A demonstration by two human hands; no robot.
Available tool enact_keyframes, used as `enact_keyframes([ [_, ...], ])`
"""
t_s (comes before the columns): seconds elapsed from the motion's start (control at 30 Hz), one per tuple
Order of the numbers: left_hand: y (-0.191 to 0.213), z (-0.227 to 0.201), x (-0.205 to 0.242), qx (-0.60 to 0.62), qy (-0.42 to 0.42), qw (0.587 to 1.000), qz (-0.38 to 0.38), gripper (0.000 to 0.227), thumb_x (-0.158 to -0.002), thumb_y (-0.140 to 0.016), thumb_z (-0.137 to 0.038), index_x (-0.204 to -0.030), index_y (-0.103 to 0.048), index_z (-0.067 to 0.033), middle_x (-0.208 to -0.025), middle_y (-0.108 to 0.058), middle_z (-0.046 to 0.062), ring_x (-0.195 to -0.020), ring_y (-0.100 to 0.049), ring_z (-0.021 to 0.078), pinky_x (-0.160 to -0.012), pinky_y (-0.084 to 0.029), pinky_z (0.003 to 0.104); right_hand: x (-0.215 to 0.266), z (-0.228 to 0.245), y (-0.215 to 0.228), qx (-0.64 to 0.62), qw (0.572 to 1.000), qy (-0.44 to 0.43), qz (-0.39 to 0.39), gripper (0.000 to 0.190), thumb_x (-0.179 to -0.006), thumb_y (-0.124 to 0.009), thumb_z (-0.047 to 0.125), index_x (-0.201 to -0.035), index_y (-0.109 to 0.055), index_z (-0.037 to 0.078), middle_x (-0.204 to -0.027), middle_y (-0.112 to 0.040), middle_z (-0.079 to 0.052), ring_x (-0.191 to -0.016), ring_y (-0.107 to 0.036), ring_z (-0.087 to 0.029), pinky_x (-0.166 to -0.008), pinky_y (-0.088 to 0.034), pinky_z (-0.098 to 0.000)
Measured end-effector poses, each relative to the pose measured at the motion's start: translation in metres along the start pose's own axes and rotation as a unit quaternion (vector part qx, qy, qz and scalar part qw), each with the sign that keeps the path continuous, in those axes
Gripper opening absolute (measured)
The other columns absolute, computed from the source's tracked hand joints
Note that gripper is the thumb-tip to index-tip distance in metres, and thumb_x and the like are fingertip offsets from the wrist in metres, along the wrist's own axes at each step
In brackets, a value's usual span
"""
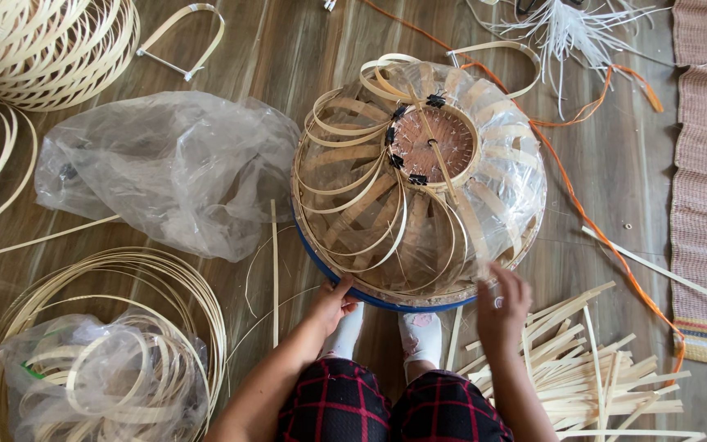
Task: The person weaves a bamboo basket by applying glue to the ends of thin bamboo strips and sliding them into the existing structure of a dome-shaped frame.
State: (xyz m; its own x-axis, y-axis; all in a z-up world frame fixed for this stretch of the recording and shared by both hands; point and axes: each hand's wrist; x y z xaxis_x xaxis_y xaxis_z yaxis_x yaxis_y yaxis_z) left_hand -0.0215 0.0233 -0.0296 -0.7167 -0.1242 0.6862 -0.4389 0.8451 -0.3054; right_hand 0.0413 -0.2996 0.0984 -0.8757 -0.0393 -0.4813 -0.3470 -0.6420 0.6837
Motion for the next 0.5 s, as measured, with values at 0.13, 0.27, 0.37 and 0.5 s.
enact_keyframes([
  [0.13, -0.006, -0.002, 0.0, -0.03, -0.032, 0.999, -0.006, 0.04, -0.089, -0.075, -0.045, -0.108, -0.061, -0.0125, -0.081, -0.071, 0.002, -0.062, -0.063, 0.0119, -0.054, -0.045, 0.026, -0.016, -0.05, -0.007, -0.042, 0.983, -0.178, 0.025, 0.044, -0.108, -0.061, 0.03, -0.142, -0.058, 0.003, -0.133, -0.058, -0.016, -0.119, -0.058, -0.029, -0.099, -0.047, -0.043],
  [0.27, -0.003, -0.014, 0.004, -0.039, -0.043, 0.998, -0.019, 0.036, -0.092, -0.076, -0.038, -0.107, -0.06, -0.009, -0.079, -0.07, 0.002, -0.057, -0.063, 0.0102, -0.044, -0.035, 0.024, -0.029, -0.078, -0.021, -0.08, 0.971, -0.223, 0.045, 0.047, -0.104, -0.062, 0.038, -0.139, -0.062, 0.006, -0.131, -0.058, -0.014, -0.117, -0.059, -0.025, -0.098, -0.048, -0.0416],
  [0.37, 0.002, -0.024, 0.013, -0.051, -0.046, 0.997, -0.041, 0.034, -0.092, -0.075, -0.036, -0.11, -0.063, -0.0099, -0.083, -0.072, 0.0, -0.059, -0.065, 0.009, -0.044, -0.033, 0.023, -0.026, -0.091, -0.027, -0.07, 0.975, -0.2, 0.07, 0.045, -0.103, -0.064, 0.036, -0.136, -0.063, 0.006, -0.126, -0.061, -0.014, -0.116, -0.059, -0.026, -0.096, -0.049, -0.042],
  [0.5, 0.015, -0.035, 0.018, -0.004, -0.049, 0.995, -0.088, 0.036, -0.089, -0.077, -0.033, -0.12, -0.064, -0.0222, -0.081, -0.066, -0.004, -0.056, -0.053, 0.0057, -0.046, -0.034, 0.02, -0.001, -0.087, -0.034, -0.002, 0.987, -0.137, 0.089, 0.04, -0.102, -0.067, 0.032, -0.13, -0.065, 0.003, -0.118, -0.068, -0.013, -0.115, -0.059, -0.029, -0.098, -0.048, -0.044],
])
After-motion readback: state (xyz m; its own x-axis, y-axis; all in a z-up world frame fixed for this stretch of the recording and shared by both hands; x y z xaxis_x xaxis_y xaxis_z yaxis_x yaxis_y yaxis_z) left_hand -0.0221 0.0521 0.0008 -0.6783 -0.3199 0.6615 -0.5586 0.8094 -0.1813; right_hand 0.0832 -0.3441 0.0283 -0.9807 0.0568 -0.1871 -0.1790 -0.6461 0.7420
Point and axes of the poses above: each hand's wrist, its own x-axis away from the middle knuckle, its own y-axis out of the back of the hand, z = x × y
